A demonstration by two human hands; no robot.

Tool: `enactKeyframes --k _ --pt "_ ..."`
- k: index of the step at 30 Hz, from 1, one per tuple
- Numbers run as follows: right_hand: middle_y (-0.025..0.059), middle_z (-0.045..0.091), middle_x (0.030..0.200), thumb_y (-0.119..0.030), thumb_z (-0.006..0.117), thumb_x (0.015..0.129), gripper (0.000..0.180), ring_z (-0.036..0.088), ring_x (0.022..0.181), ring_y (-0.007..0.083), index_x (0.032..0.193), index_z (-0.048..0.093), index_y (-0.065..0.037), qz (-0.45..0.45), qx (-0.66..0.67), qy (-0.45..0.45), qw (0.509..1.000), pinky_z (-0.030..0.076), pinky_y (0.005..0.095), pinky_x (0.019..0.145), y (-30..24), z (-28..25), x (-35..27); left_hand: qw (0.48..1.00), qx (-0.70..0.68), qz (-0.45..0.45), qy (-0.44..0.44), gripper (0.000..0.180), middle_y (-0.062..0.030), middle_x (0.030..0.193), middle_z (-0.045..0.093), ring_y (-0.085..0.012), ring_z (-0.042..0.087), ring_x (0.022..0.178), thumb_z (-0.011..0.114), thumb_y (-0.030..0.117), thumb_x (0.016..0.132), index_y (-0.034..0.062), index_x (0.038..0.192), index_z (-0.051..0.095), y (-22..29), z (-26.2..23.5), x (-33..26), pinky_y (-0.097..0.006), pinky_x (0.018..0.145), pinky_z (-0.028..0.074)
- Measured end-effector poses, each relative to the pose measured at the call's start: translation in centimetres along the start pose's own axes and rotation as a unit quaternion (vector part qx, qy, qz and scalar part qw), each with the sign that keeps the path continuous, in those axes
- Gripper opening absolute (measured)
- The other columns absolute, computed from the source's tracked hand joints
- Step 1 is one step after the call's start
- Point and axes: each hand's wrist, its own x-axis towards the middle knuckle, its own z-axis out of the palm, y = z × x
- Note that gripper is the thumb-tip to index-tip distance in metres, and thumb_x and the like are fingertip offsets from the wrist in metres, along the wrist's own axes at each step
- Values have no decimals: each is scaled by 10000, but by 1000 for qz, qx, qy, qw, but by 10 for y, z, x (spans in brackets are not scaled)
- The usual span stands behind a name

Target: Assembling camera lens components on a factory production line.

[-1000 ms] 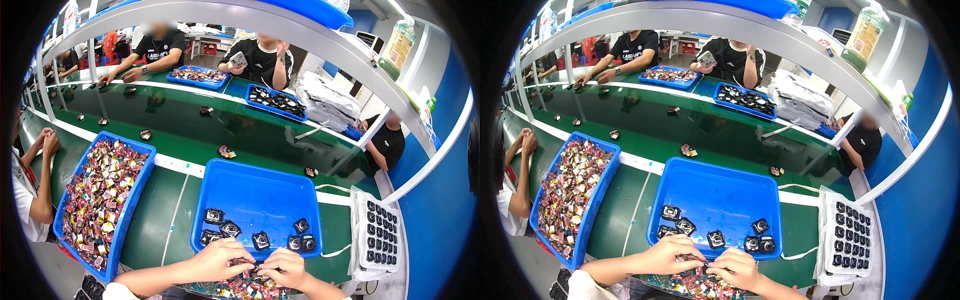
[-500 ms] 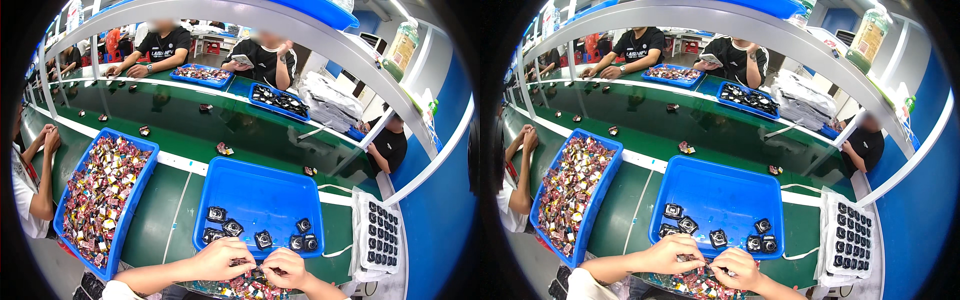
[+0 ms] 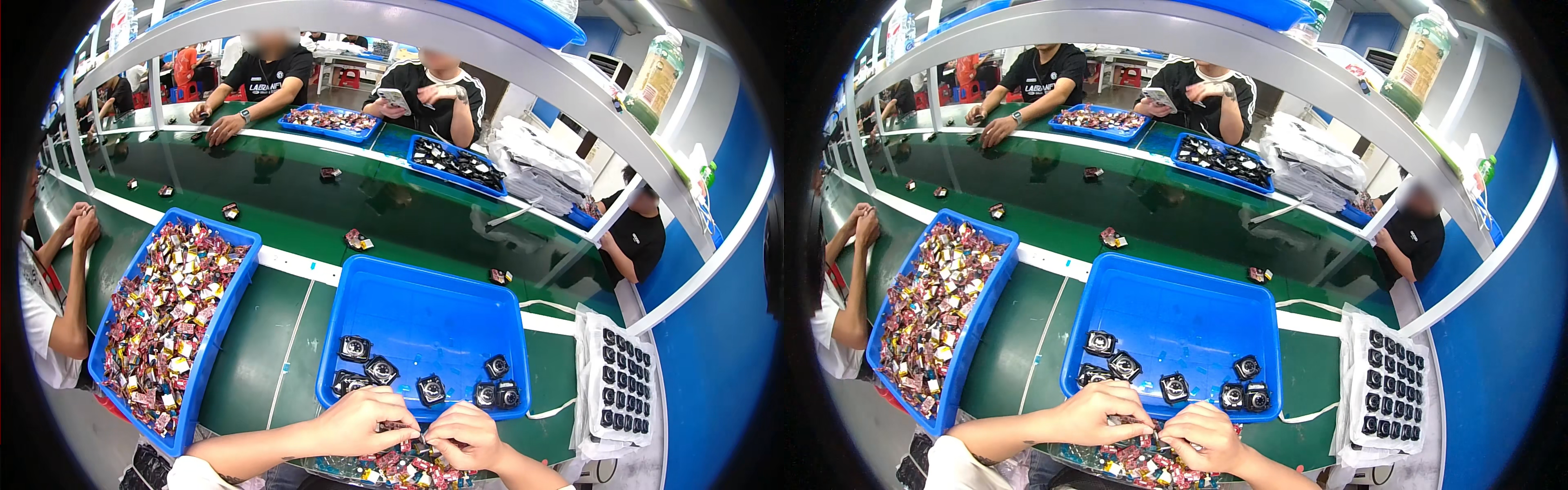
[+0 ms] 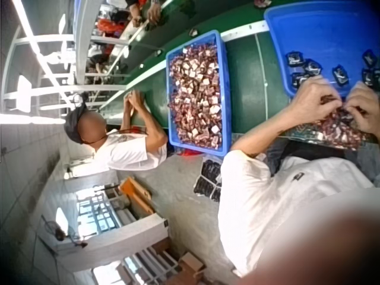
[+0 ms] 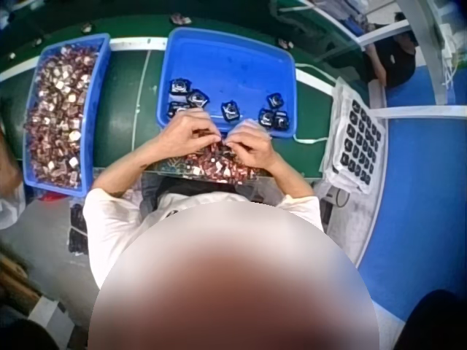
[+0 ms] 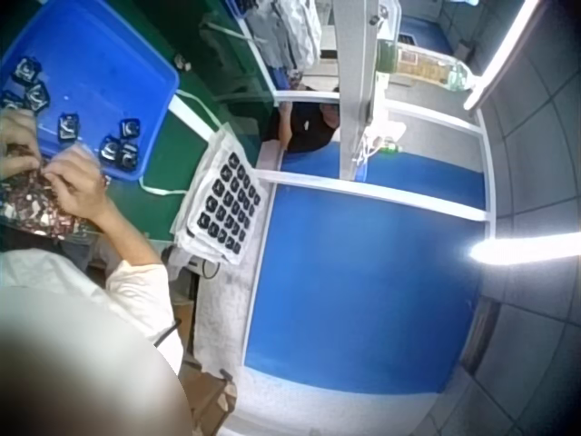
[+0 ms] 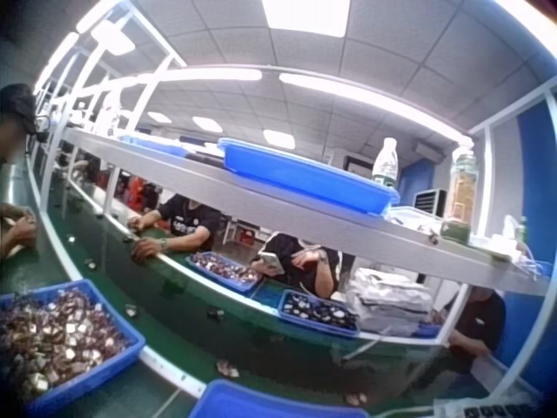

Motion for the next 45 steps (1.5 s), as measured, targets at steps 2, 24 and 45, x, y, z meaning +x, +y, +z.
enactKeyframes --k 2,24,45 --pt "106 647 730 47 696 679 118 621 646 221 781 663 -2 11 1 17 1000 464 301 581 -1 -1 -1 999 2 51 2 114 -32 710 589 -212 552 719 677 207 815 99 845 697 3 0 2 -331 651 425" --pt "56 631 958 -97 769 663 137 602 814 217 776 692 -100 -22 -53 -21 998 485 309 659 -7 -3 7 975 -188 -78 92 104 -29 722 604 -82 509 643 700 108 808 28 874 695 8 -6 1 -242 597 427" --pt "114 614 1115 -165 697 744 306 570 998 278 1026 653 -54 54 -203 18 978 420 399 855 -7 -11 8 970 -199 -116 77 81 -38 780 630 -76 538 695 680 81 826 7 860 676 8 -7 0 -231 623 426"
